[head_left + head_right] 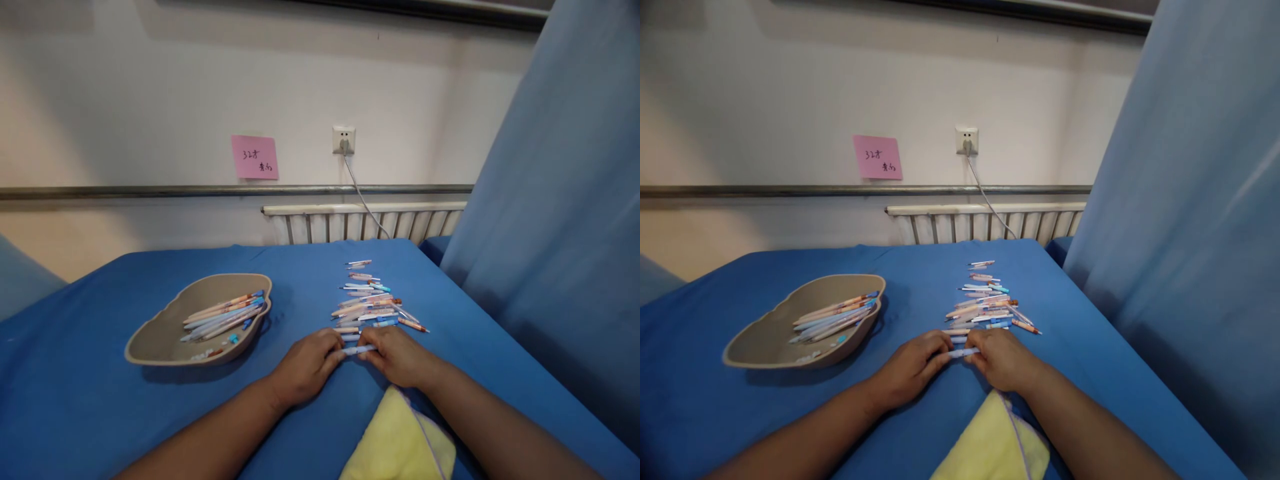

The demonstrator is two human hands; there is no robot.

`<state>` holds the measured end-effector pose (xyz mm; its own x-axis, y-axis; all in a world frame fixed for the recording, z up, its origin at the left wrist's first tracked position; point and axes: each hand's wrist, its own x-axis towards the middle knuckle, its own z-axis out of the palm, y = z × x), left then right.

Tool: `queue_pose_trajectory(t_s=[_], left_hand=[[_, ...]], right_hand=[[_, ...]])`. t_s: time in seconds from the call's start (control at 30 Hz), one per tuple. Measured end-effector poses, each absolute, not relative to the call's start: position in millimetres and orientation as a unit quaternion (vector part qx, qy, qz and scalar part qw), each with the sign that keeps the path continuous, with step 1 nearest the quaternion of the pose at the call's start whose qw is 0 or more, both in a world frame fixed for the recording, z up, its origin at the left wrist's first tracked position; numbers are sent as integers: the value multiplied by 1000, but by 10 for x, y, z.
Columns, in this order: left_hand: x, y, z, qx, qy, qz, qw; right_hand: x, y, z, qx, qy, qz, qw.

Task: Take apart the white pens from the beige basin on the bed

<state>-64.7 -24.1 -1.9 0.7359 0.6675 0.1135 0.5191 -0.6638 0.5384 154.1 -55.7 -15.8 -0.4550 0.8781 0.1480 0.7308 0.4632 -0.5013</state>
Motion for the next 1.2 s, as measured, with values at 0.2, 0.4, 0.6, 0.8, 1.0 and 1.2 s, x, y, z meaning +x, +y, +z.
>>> queue_pose_trajectory(t_s=[0.2,0.4,0.6,0.8,1.0,1.2], left_hand=[[-651,-244,-12,893,345,155,245],[-644,-248,9,902,321,149,249],[-646,-250,-3,896,340,158,237],[-638,-246,5,903,312,157,249],[-648,-247,-13,892,349,158,239],[-639,-231,-14,901,320,159,245]], right_hand=[[1544,-555,-161,-484,-831,188,199],[1537,-560,-153,-483,-831,188,200],[1527,-565,-139,-480,-832,192,201],[1532,-562,-143,-478,-830,198,209],[1531,-560,-146,-480,-830,201,200],[1534,-558,-152,-476,-832,194,208]])
